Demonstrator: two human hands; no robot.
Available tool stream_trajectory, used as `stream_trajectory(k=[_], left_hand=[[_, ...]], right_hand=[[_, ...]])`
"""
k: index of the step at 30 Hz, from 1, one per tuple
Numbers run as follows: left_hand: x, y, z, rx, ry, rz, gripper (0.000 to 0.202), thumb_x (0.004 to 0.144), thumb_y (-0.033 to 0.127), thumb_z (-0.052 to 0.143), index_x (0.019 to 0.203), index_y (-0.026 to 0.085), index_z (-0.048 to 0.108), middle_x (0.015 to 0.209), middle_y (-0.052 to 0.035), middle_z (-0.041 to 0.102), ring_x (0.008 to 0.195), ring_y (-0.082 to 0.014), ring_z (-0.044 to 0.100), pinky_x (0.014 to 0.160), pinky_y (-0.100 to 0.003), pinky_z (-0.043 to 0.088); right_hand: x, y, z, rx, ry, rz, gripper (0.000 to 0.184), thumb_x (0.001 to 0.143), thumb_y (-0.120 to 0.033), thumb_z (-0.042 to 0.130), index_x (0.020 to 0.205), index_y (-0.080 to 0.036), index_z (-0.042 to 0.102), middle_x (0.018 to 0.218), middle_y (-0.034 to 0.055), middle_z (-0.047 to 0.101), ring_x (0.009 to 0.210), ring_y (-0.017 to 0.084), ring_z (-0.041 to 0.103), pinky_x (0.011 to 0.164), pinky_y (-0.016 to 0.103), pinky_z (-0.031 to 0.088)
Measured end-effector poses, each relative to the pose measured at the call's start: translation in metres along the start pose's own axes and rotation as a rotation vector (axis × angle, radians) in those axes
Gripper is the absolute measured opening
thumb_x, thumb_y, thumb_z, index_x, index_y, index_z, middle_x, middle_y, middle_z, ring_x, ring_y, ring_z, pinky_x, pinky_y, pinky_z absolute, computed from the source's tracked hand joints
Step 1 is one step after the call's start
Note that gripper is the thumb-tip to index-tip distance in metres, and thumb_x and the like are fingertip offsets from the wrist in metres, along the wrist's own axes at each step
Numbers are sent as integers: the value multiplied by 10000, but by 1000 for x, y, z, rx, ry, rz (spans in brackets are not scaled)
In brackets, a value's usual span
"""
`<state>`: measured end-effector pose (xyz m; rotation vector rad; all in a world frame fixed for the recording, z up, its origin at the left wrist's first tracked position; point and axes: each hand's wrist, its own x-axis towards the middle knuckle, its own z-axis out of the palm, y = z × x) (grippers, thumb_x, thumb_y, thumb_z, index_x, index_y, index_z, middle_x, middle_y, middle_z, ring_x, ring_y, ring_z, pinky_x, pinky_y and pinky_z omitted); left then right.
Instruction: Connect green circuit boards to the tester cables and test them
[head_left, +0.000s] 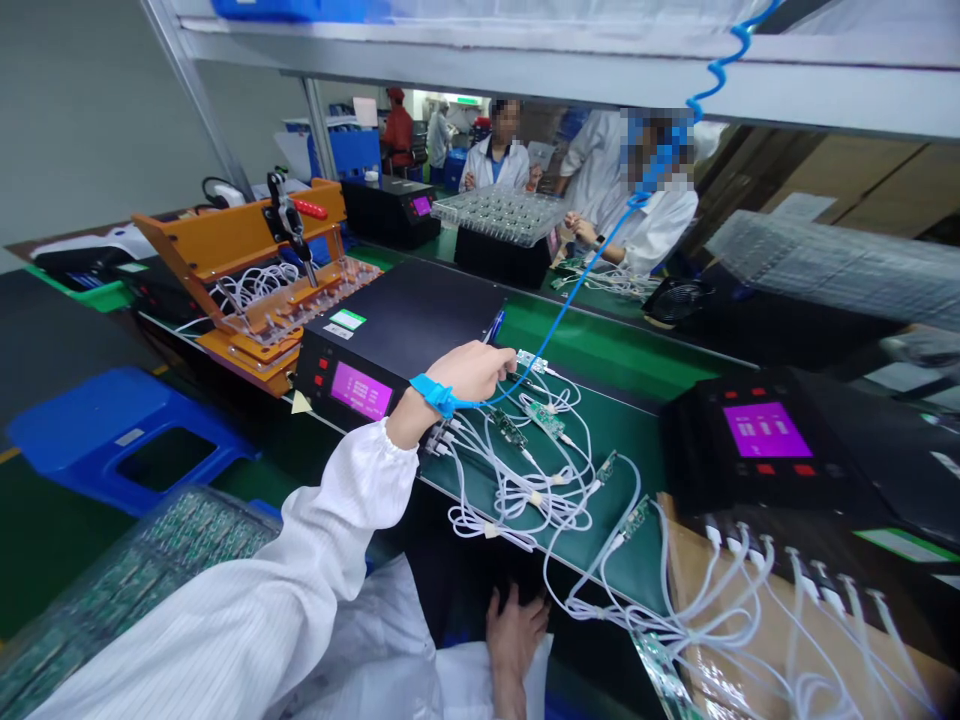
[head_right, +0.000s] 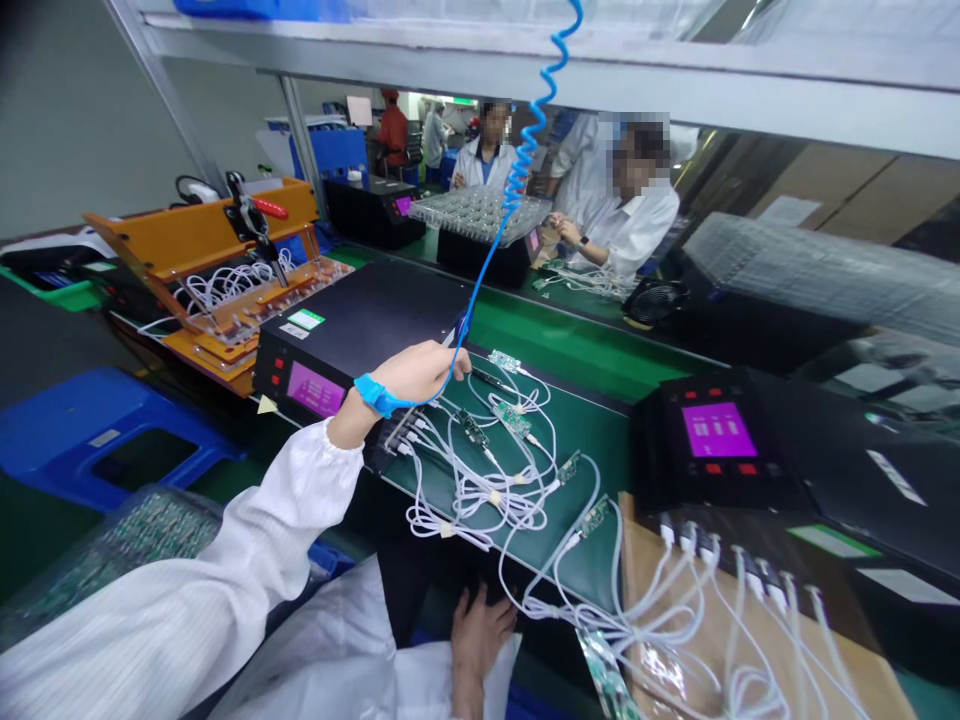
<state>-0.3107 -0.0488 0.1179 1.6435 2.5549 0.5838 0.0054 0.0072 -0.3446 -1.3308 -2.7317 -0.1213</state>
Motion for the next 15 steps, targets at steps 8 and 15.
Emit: stream_trajectory(k=[8, 15], left_hand=[[0, 0, 1, -4, -1, -2, 420, 885, -33, 445, 1167, 172, 679, 1114, -47, 796, 1088, -239, 739, 923, -351, 572], [2, -1, 1, 5, -2, 8, 437, 861, -52, 444, 1162, 163, 676, 1117, -49, 799, 1083, -235, 742, 919, -344, 569]], right_hand=[[0, 0, -1, -17, -12, 4, 434, 971, -375, 608, 1323, -156, 738, 1475, 316, 512, 1306, 467, 549, 1035, 558, 448], [0, -1, -2, -7, -48, 16, 447, 985, -376, 590, 1340, -141, 727, 1487, 332, 498, 1329, 469, 535, 1049, 560, 435]])
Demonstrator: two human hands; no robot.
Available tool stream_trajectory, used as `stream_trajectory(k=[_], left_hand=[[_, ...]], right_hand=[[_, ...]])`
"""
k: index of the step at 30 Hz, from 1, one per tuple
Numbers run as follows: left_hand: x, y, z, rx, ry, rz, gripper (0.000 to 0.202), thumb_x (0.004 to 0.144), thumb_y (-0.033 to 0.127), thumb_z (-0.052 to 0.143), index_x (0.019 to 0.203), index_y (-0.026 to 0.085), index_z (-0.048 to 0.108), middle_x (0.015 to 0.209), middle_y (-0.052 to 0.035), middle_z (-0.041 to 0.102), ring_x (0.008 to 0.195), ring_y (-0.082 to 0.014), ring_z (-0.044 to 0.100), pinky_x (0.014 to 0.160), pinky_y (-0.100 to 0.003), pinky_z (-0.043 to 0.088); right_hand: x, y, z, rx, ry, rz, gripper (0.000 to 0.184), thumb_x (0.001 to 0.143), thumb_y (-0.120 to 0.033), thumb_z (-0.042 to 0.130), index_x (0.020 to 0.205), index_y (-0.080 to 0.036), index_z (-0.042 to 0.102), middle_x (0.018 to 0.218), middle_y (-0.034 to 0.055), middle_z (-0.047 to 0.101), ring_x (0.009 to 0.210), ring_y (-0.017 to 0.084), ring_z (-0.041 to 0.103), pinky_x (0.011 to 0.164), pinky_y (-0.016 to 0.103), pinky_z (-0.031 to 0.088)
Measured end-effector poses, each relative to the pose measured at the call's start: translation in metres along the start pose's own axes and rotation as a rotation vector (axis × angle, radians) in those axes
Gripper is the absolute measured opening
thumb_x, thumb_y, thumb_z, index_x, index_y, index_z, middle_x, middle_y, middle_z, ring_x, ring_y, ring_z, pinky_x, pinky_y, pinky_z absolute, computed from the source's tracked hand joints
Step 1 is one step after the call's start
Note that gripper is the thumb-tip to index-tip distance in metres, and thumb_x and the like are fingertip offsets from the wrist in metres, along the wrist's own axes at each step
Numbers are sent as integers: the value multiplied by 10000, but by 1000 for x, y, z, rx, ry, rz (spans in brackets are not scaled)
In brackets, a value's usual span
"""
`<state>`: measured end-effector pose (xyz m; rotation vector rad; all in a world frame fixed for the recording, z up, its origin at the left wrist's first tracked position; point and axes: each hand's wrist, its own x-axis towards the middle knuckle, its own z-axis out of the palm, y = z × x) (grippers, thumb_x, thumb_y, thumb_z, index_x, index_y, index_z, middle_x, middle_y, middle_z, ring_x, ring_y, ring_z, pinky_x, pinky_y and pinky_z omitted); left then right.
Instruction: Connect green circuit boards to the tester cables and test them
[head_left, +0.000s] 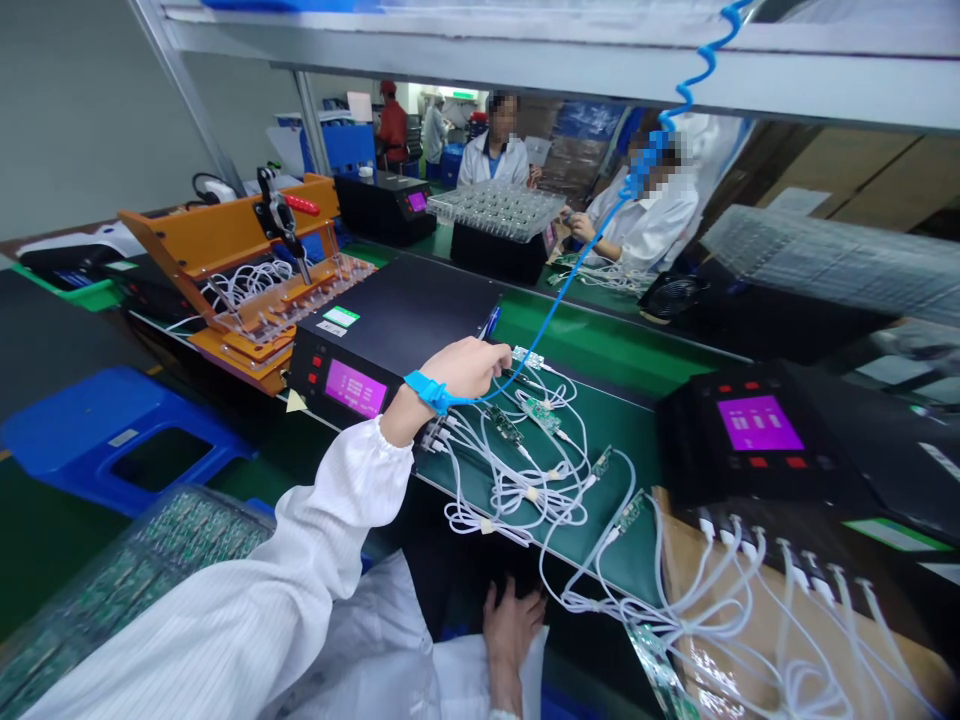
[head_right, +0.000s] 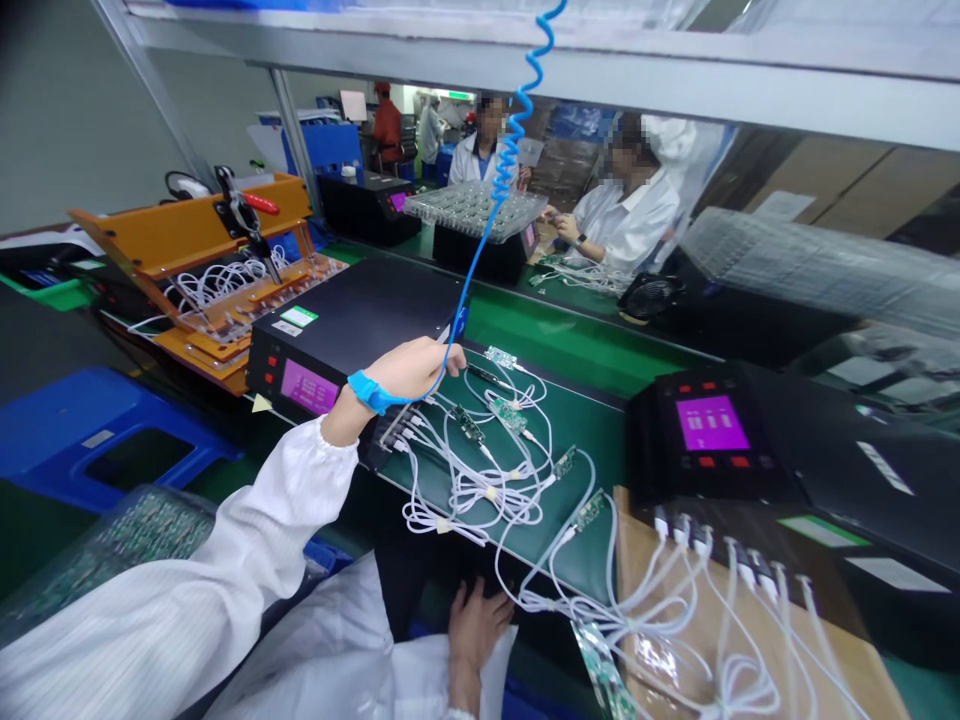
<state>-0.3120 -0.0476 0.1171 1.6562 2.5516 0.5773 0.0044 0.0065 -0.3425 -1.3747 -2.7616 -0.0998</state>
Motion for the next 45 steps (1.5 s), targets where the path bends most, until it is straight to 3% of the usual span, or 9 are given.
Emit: stream_trajectory(k=[10, 20, 26, 45], left_hand=[[0, -1, 1, -8, -4, 2, 439, 864, -45, 444, 1177, 161, 672, 1120, -46, 797, 1084, -247, 740, 910, -361, 570], [-1, -1, 1, -11, 2, 3, 433, 864, -44, 449, 1169, 169, 672, 1122, -43, 797, 1085, -242, 737, 910, -356, 564], [-1, -1, 1, -8, -6, 3, 429, 865, -40, 445, 1171, 161, 671, 1119, -51, 797, 1080, -245, 740, 904, -359, 568], [0, 0, 1, -7, 5, -1, 413, 871, -24, 455, 1155, 179, 676, 1118, -44, 798, 1079, -232, 747, 906, -334, 574]], right_hand=[[0, 1, -2, 19, -6, -5, 435, 982, -359, 613, 1327, -125, 736, 1489, 372, 481, 1348, 493, 528, 1050, 554, 442], [0, 1, 2, 56, 62, -6, 420, 962, -355, 605, 1283, -131, 756, 1457, 346, 510, 1338, 495, 524, 1036, 564, 456], [0, 0, 0, 74, 26, -5, 440, 988, -354, 530, 1317, -140, 731, 1487, 333, 496, 1339, 477, 528, 1039, 587, 444], [1, -2, -7, 30, -20, 7, 430, 999, -348, 565, 1341, -142, 726, 1467, 328, 520, 1324, 465, 548, 1043, 566, 446]])
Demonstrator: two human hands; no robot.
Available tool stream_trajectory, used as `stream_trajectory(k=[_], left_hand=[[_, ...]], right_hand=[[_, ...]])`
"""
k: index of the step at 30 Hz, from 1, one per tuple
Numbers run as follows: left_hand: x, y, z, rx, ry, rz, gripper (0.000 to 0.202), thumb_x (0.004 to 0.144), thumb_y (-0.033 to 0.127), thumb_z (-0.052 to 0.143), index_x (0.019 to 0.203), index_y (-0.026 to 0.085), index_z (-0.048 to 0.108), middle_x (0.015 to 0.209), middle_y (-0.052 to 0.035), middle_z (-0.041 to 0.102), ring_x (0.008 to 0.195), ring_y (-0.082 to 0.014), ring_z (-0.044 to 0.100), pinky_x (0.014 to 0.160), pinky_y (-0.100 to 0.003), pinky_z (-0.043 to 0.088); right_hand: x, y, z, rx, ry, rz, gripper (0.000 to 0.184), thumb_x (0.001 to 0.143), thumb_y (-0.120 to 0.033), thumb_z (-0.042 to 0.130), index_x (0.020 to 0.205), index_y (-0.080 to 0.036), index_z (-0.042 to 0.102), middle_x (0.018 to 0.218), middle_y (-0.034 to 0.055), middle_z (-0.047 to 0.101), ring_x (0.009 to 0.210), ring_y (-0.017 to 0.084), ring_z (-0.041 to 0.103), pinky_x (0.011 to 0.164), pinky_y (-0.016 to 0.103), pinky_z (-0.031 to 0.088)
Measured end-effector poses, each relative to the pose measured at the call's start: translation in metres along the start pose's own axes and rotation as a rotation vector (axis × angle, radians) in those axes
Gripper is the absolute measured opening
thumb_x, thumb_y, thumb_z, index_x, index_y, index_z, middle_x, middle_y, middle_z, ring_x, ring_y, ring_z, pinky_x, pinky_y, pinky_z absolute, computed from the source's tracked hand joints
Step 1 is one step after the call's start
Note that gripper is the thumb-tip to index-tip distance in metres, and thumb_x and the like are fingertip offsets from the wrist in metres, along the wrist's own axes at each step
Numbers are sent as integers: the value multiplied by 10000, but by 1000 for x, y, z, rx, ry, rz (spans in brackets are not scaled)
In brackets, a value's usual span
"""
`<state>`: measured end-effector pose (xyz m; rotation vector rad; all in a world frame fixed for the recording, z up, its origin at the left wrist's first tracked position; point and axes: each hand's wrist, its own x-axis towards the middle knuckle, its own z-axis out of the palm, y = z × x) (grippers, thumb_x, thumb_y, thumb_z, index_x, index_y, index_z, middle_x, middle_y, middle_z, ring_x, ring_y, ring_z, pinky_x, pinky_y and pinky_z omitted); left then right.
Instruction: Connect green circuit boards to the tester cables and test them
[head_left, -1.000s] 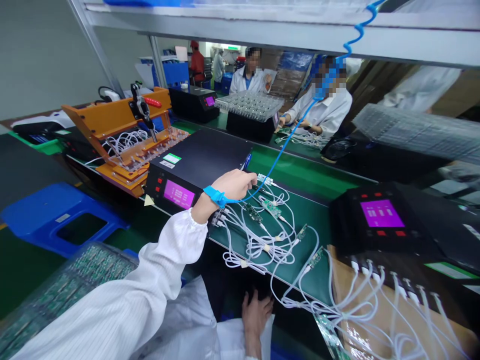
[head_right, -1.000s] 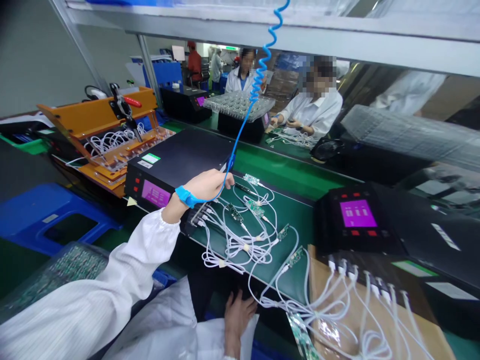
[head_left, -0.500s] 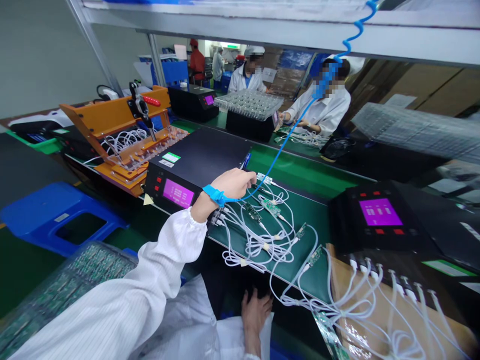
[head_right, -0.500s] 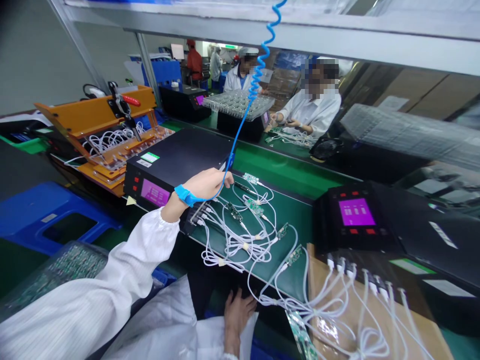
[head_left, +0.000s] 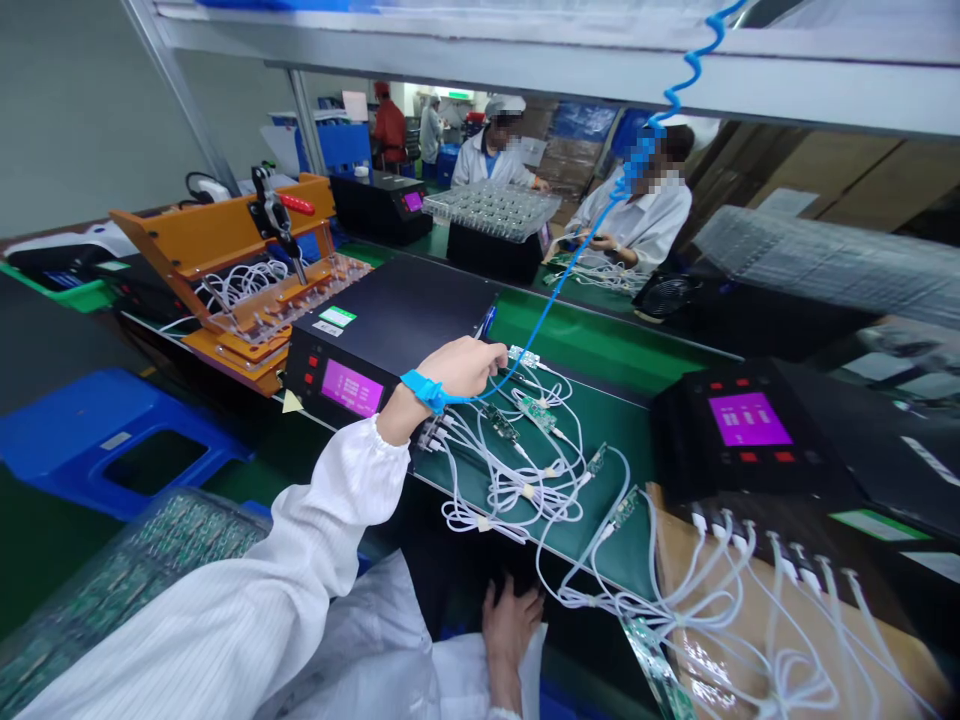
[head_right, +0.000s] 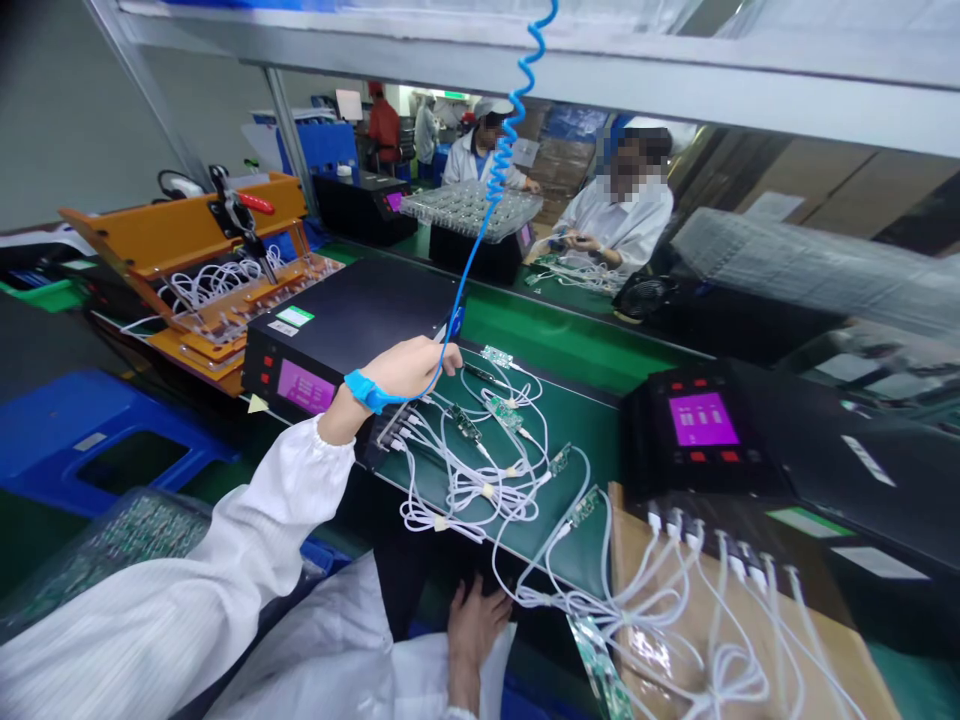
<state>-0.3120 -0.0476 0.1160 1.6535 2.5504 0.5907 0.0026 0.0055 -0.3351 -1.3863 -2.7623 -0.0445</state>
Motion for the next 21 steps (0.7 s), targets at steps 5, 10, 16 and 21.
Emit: stream_trajectory(k=[5, 10, 16, 21], left_hand=[[1, -1, 0, -1, 3, 14, 411, 865, -27, 459, 1145, 179, 679, 1105, -44, 801, 1073, -234, 748, 908, -336, 572], [0, 0, -1, -3, 3, 2, 415, 869, -23, 453, 1153, 179, 680, 1118, -48, 799, 1075, -237, 749, 908, -343, 576], [-1, 1, -2, -6, 4, 24, 421, 862, -29, 457, 1149, 173, 688, 1096, -62, 802, 1065, -229, 751, 927, -341, 578], [-1, 1, -3, 4, 9, 29, 422, 853, -38, 463, 1140, 174, 689, 1096, -65, 801, 1064, -225, 754, 920, -335, 581]], right_hand=[[1, -1, 1, 7, 10, 7, 430, 985, -356, 572, 1313, -134, 739, 1493, 338, 493, 1340, 484, 530, 1040, 577, 442], [0, 0, 3, 42, 13, 7, 436, 982, -352, 559, 1320, -138, 731, 1507, 330, 482, 1339, 473, 528, 1035, 572, 443], [1, 0, 3, 63, 20, 0, 450, 987, -353, 502, 1301, -135, 739, 1493, 326, 496, 1341, 478, 518, 1045, 595, 433], [0, 0, 1, 36, 19, 1, 449, 988, -355, 520, 1313, -133, 737, 1483, 334, 501, 1327, 475, 538, 1043, 576, 440]])
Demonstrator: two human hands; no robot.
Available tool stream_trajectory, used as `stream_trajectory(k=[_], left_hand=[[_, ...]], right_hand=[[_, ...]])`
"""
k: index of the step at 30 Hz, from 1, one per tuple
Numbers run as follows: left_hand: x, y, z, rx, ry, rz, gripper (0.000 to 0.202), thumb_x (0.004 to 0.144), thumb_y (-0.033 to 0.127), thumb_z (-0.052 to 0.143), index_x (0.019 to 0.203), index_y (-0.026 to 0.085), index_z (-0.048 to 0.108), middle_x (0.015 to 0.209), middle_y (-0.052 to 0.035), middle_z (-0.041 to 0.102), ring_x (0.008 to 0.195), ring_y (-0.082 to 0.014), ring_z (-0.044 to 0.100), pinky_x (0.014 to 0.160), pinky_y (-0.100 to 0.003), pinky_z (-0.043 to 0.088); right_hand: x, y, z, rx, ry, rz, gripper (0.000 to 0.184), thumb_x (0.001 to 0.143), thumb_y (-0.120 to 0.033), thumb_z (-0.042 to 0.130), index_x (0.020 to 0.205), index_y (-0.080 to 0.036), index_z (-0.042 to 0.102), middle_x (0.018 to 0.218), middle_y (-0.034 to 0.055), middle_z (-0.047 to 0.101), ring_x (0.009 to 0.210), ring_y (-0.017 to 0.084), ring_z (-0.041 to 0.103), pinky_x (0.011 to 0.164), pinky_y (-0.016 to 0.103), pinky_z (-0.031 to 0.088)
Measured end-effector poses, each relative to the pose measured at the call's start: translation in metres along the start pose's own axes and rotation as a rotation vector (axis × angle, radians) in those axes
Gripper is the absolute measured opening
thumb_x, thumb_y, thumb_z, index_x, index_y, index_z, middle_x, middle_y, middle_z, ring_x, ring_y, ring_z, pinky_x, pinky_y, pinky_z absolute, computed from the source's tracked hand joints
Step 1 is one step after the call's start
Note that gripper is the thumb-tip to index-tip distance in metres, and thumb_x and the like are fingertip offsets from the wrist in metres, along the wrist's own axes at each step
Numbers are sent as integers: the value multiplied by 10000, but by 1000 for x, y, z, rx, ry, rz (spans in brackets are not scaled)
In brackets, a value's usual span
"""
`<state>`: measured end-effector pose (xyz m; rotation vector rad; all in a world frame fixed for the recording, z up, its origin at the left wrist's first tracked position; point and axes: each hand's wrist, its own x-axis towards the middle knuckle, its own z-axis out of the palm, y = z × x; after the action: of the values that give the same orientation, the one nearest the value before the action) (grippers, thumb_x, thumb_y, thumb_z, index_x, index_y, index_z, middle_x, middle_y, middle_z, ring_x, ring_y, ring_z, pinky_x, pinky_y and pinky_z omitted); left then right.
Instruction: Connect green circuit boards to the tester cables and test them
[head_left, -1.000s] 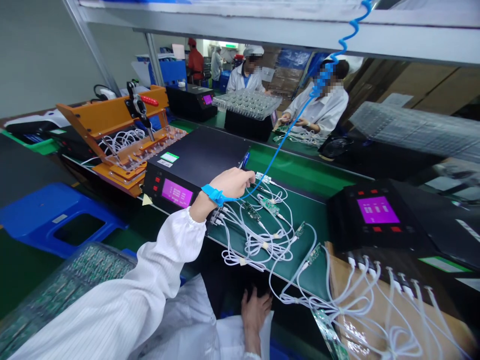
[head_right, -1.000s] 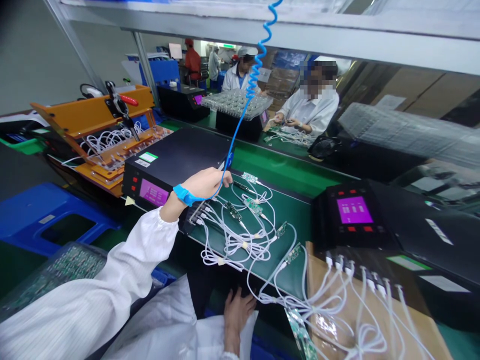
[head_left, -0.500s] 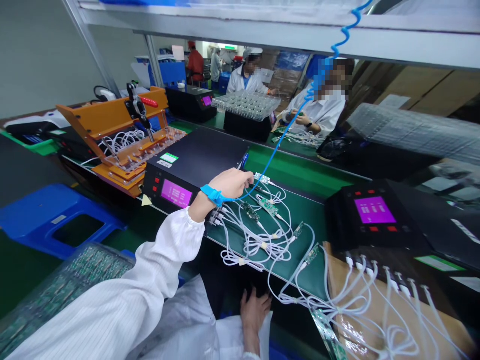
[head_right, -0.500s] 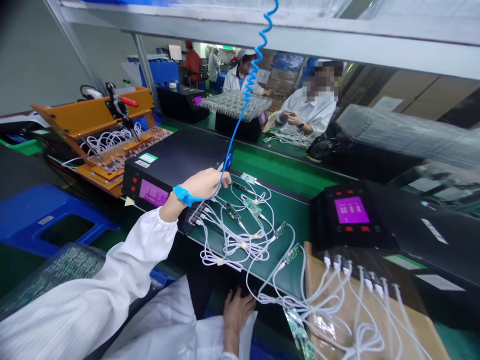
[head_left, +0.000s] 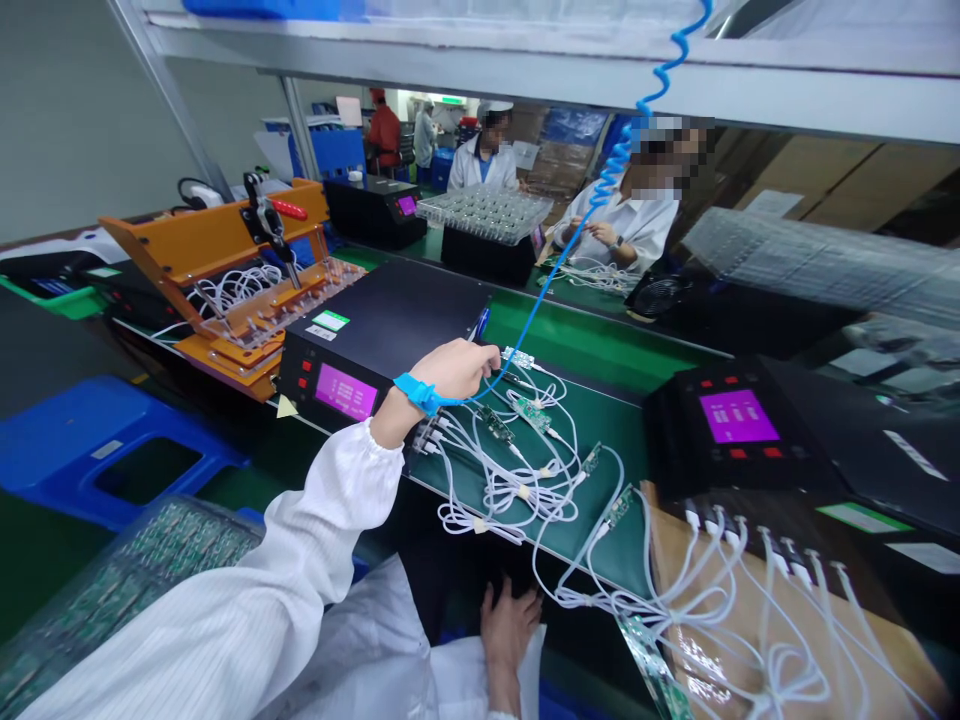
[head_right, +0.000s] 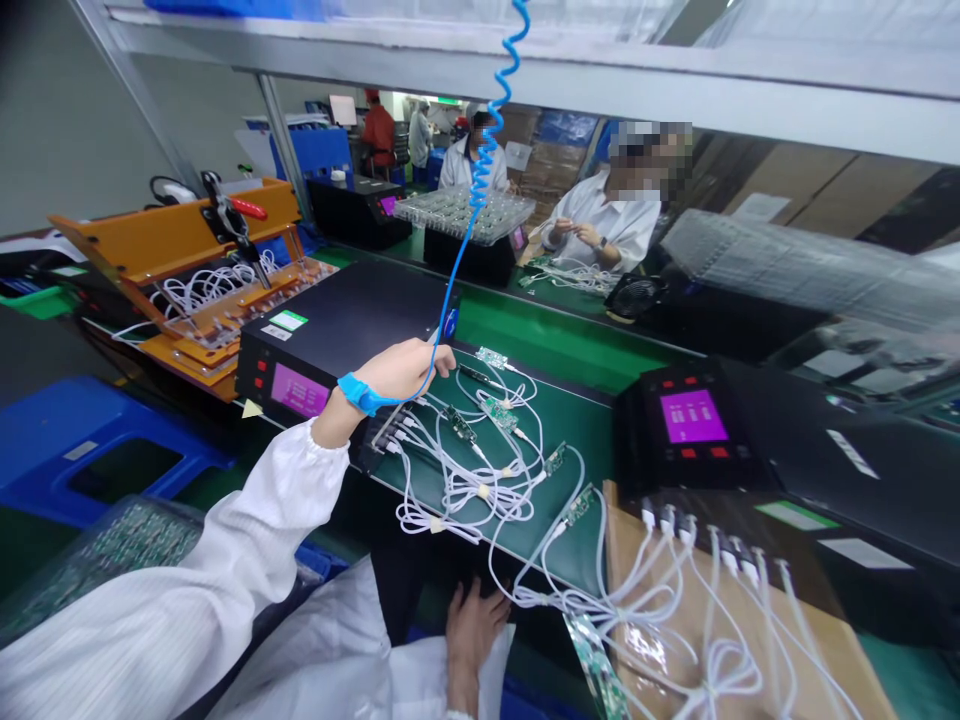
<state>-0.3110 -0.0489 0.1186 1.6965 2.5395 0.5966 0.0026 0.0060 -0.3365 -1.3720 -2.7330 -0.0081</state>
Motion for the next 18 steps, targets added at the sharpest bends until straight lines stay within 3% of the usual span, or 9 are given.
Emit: stream_trajectory(k=[18], left_hand=[[1, 0, 1, -10, -22, -11, 443, 856, -45, 452, 1168, 159, 690, 1115, -77, 796, 1077, -241, 745, 923, -354, 569]], right_hand=[[0, 1, 1, -54, -17, -2, 450, 999, -366, 531, 1337, -142, 728, 1484, 333, 498, 1334, 475, 537, 1056, 577, 432]])
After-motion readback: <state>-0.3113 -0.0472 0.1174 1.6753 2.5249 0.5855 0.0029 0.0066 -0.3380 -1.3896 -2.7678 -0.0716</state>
